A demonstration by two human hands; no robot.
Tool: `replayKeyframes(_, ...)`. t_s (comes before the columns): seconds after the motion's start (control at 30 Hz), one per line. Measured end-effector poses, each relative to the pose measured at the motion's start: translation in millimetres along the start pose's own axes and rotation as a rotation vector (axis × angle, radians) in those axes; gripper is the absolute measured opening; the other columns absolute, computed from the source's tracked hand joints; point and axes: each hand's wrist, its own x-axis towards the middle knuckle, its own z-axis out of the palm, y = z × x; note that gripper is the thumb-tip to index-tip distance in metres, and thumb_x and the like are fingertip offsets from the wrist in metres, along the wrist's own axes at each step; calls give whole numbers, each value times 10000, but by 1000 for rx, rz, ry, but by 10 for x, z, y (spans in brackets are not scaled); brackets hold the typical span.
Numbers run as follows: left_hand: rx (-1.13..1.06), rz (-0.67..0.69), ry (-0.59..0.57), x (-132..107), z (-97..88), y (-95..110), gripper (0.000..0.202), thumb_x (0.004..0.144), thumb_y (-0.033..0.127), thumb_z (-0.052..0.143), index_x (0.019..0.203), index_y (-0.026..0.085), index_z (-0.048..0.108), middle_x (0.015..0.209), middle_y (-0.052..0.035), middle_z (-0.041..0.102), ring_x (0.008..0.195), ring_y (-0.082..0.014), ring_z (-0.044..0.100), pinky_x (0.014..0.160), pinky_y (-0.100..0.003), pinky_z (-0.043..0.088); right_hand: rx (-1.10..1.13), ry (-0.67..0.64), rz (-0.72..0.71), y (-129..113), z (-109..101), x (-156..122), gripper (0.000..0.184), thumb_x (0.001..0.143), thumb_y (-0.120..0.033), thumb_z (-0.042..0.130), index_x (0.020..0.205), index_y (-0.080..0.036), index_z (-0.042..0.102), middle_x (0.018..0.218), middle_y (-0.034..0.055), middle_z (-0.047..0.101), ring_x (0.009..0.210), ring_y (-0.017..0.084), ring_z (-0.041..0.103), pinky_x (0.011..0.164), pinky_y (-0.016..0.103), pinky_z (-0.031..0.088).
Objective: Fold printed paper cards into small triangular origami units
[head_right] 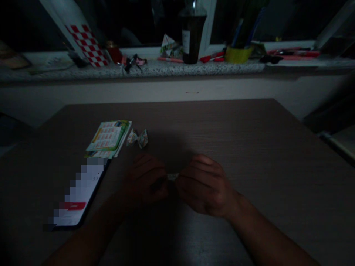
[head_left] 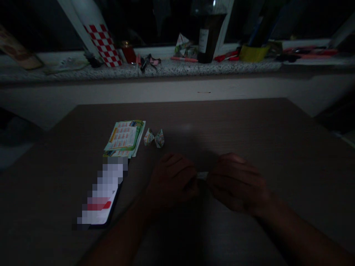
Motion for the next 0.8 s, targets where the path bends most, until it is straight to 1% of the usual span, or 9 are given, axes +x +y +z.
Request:
replayKeyframes(0.03, 14, -34, 4, -17, -25, -39, 56, 766, 133, 570, 773, 187, 581, 778, -18, 639, 763, -163, 562, 729, -320, 444, -24, 25, -42, -2, -40, 15, 213, 761, -107, 675, 921, -241, 631, 775, 11, 708, 674, 169, 658, 716, 368, 533)
replayKeyframes(0.13, 58, -124, -38, -61, -118, -159, 56, 748, 137, 578, 745, 192, 569, 773, -19, 631, 767, -169, 569, 734, -325, 459, -24, 110, -45, 10, -164, 49, 223, 744, -73, 666, 914, -214, 633, 739, 28, 689, 628, 176, 650, 656, 381, 542)
replayKeyframes(0.27, 27, -211, 30, -82, -179, -210, 51, 771, 150, 582, 756, 189, 553, 820, -37, 629, 798, -172, 583, 774, -337, 480, -40, 205, 71, 54, -220, 41, 296, 748, -59, 665, 950, -275, 651, 787, 18, 698, 678, 194, 662, 648, 388, 548)
replayKeyframes(0.33, -35, -267, 54, -86, -147, -174, 40, 792, 176, 588, 812, 195, 559, 877, -40, 633, 846, -175, 595, 794, -335, 488, 6, 244, 65, 69, -185, 26, 316, 742, -40, 662, 973, -256, 651, 800, 23, 697, 698, 190, 668, 640, 367, 551)
replayKeyframes(0.47, -203, -402, 59, -89, -35, -55, 305, 776, 265, 664, 1052, 205, 550, 1054, -63, 625, 989, -199, 595, 859, -346, 493, 152, 241, 115, 66, -80, -8, 273, 728, -27, 660, 933, -208, 653, 795, 40, 681, 723, 191, 673, 638, 346, 564)
replayKeyframes(0.53, -295, -474, 47, -80, -2, -6, 330, 776, 264, 672, 1078, 212, 551, 1045, -51, 637, 965, -187, 603, 851, -334, 503, 198, 254, 184, 61, -35, -33, 243, 723, -36, 667, 893, -210, 649, 786, 34, 682, 728, 190, 677, 629, 332, 565)
replayKeyframes(0.63, -439, -553, 30, -60, 15, 38, 192, 810, 245, 632, 997, 209, 606, 1011, -42, 672, 937, -182, 624, 844, -334, 515, 214, 300, 357, 57, 30, -67, 193, 720, -68, 698, 832, -214, 636, 770, 20, 699, 702, 175, 681, 618, 298, 556)
replayKeyframes(0.7, -562, -608, 25, -53, 28, 51, 108, 839, 246, 595, 929, 204, 640, 968, -36, 698, 915, -184, 644, 819, -329, 527, 246, 348, 502, 57, 72, -68, 152, 723, -107, 711, 800, -207, 627, 712, 5, 697, 611, 144, 662, 548, 252, 533)
replayKeyframes(0.8, -756, -711, 53, -59, 68, 55, 121, 857, 274, 573, 892, 196, 658, 876, -26, 718, 831, -178, 668, 741, -308, 546, 418, 368, 669, 66, 116, -33, 100, 735, -166, 705, 766, -193, 614, 616, -16, 672, 496, 111, 616, 443, 202, 481)
